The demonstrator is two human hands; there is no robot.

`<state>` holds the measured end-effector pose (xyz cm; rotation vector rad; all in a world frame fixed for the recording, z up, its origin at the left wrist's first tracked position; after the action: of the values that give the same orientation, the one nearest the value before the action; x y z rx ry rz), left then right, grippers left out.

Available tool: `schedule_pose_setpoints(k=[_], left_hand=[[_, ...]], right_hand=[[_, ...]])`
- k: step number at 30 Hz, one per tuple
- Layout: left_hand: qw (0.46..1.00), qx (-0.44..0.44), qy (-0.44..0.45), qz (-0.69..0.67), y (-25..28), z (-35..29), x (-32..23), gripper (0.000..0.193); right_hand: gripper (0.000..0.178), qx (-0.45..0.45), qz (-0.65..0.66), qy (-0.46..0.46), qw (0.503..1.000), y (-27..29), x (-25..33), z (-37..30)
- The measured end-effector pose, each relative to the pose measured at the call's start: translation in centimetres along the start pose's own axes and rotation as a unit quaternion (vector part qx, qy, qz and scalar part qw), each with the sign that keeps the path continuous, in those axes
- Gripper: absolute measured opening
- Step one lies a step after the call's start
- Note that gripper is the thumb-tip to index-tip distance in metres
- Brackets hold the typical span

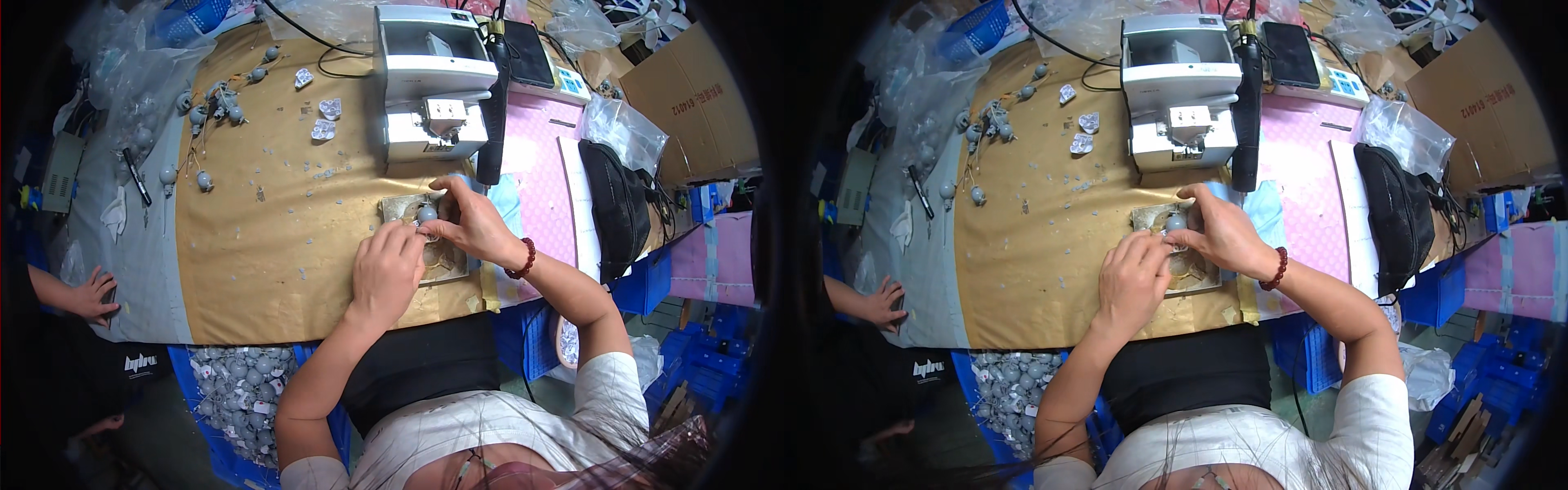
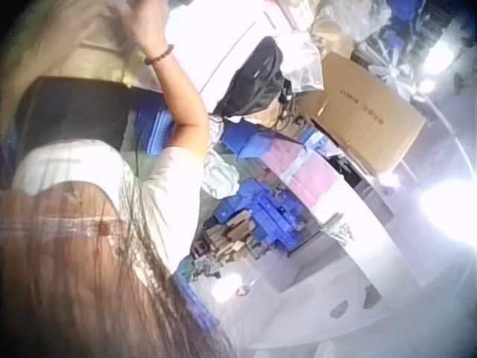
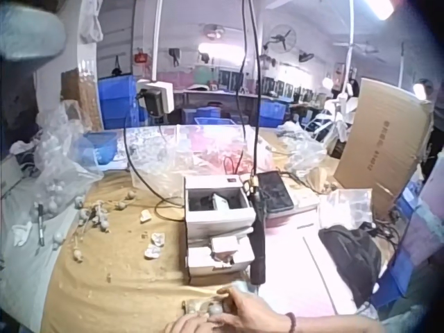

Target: Assembling and processing small toy components at a factory workbench.

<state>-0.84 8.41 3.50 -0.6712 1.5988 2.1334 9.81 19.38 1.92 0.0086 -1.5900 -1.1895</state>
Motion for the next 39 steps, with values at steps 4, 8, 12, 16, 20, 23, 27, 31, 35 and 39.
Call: schedule_pose_setpoints(k=[4, 8, 12, 16, 20, 23, 27, 31, 35, 39], left_hand=[[0.999, 0.009, 0.05, -0.017, 0.6, 1.6, -0.4, 0.049], [0.999, 0.043, 0.028, 0.007, -0.2, 1.6, -0.1, 0.053], [0.998, 0.061, 0.02, 0.012, -0.1, 1.7, 0.1, 0.054], [0.997, 0.069, 0.025, -0.003, 0.1, 1.8, -0.1, 0.055], [0.997, 0.068, 0.025, -0.008, 0.2, 1.7, 0.0, 0.054], [0.997, 0.068, 0.023, -0.003, 0.2, 1.7, -0.1, 0.054], [0.998, 0.056, 0.021, 0.013, 0.3, 1.6, -0.4, 0.053], [0.999, 0.033, 0.018, 0.013, 0.2, 1.8, -0.3, 0.047], [0.999, 0.01, 0.04, 0.015, 0.1, 1.9, -0.1, 0.04], [0.999, 0.0, 0.047, 0.01, -0.1, 2.5, -0.7, 0.036]], right_hand=[[0.05, 0.013, 0.04, -0.009, 0.999, -0.2, -0.3, -0.1], [0.039, -0.058, 0.059, 0.119, 0.989, 0.7, 0.9, -1.6], [0.025, -0.076, -0.067, 0.248, 0.963, 0.1, 4.1, -3.1], [0.019, -0.077, -0.113, 0.254, 0.958, -0.6, 4.3, -3.4], [0.02, -0.074, -0.127, 0.239, 0.96, -0.6, 4.5, -3.4], [0.021, -0.069, -0.105, 0.24, 0.963, -0.4, 4.2, -3.3], [0.023, -0.025, -0.066, 0.237, 0.969, 0.2, 3.4, -3.2], [0.029, -0.062, -0.042, 0.274, 0.959, 1.4, 3.5, -3.0], [0.047, -0.351, -0.134, 0.18, 0.909, 8.2, 0.6, -1.2], [0.059, -0.312, 0.064, 0.021, 0.948, 9.3, -8.6, 4.2]])
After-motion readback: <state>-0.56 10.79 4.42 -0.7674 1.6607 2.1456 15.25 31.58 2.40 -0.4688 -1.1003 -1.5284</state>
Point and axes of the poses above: each hand's wrist, its own z-axis towards the middle knuckle, its own y-axis out of the back of the hand, x = y × z, the point moved 8 cm from there along z, towards the middle knuckle, and after that the axes turned 8 degrees about y, right-handed, at the moved point
